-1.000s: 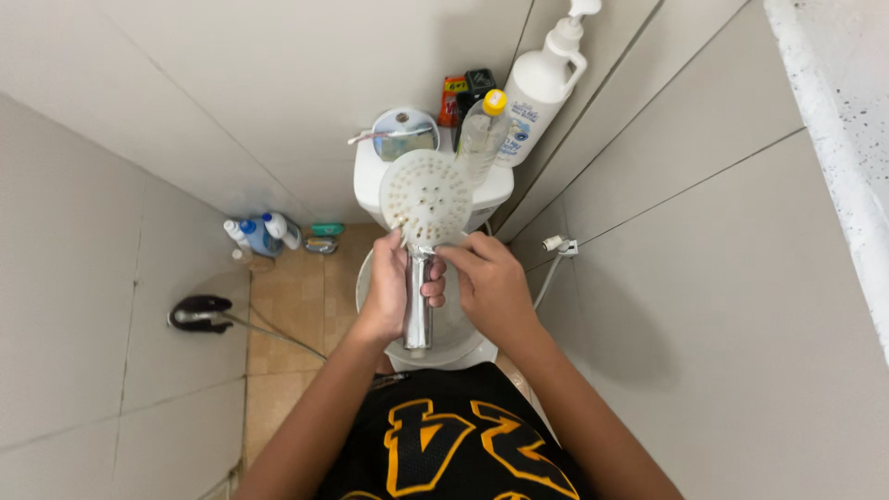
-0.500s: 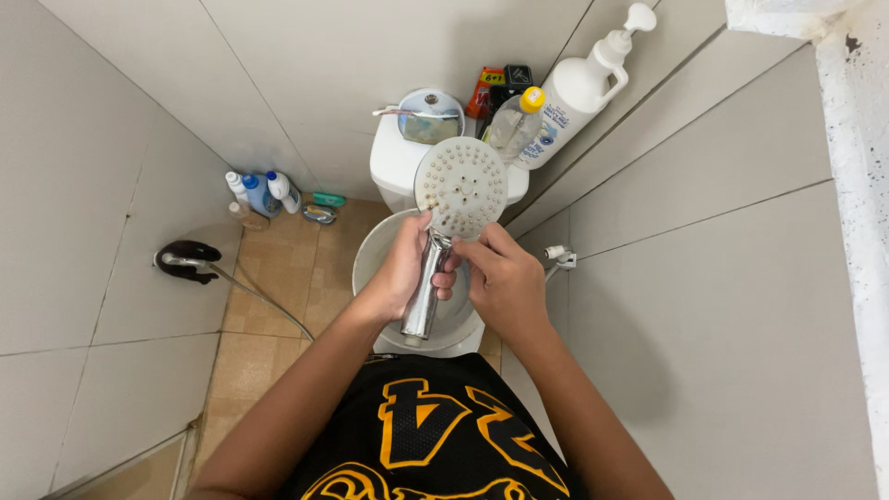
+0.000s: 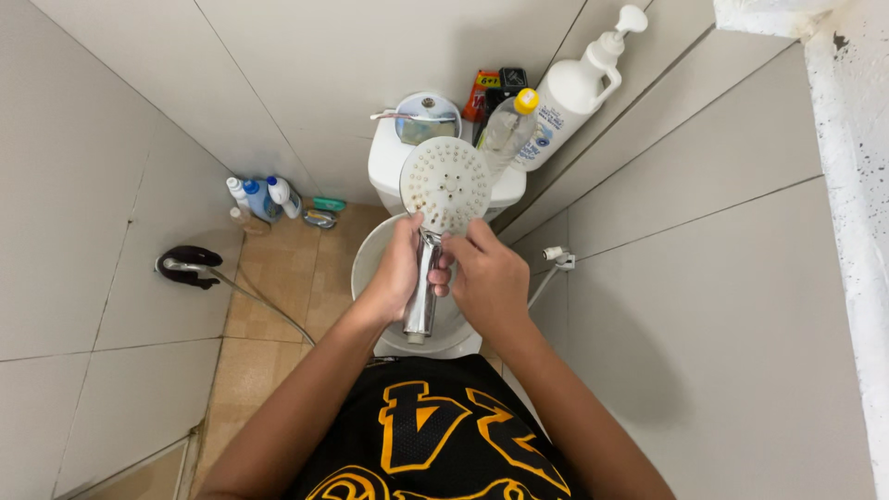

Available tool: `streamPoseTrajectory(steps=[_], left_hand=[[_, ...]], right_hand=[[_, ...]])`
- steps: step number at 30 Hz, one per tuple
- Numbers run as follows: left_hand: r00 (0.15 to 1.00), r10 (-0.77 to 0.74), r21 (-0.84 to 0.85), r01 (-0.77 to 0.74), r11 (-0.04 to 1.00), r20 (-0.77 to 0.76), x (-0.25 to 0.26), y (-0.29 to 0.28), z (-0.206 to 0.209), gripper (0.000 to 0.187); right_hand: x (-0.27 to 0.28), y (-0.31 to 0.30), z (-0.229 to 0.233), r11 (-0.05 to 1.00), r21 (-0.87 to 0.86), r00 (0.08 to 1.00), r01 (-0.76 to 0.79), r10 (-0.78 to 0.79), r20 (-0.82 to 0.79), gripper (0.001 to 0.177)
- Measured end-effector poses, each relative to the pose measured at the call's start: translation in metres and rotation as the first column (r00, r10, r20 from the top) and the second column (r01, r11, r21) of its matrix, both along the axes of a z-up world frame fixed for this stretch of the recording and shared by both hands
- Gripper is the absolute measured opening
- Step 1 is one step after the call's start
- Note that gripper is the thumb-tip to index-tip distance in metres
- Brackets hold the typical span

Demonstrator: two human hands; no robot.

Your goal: The person uses a small metal tool to clean the nozzles of a handheld shower head. They repeatedly dip the shower head into a bucket of water and scrub the nozzles with the tool.

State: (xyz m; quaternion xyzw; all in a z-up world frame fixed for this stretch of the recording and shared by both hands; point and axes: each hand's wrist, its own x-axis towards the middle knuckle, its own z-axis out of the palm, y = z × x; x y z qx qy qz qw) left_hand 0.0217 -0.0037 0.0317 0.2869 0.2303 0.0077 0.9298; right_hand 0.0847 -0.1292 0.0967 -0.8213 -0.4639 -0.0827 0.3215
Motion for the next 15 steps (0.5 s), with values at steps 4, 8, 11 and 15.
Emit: streamPoseTrajectory(steps=[4,8,11,15], left_hand=[[0.999,-0.007,-0.016,0.007,1.000,-0.031,0.002,0.003,0.004,0.052],[0.999,0.010,-0.023,-0.010,1.000,-0.032,0.002,-0.002,-0.001,0.051],[0.999,0.027,0.004,-0.027,1.000,-0.038,0.003,0.002,-0.001,0.052],[1.000,0.008,-0.068,-0.007,0.998,0.005,0.000,0.005,0.000,0.051]], right_hand=[[0.004,0.000,0.000,0.999,0.026,0.999,-0.045,0.046,-0.020,0.021],[0.001,0.000,-0.006,1.000,0.013,1.000,-0.017,0.017,-0.020,0.022],[-0.004,0.008,-0.009,0.998,0.062,0.999,-0.009,0.006,0.049,0.025],[-0.002,0.004,-0.008,0.997,0.052,0.999,-0.051,0.051,0.013,0.024]])
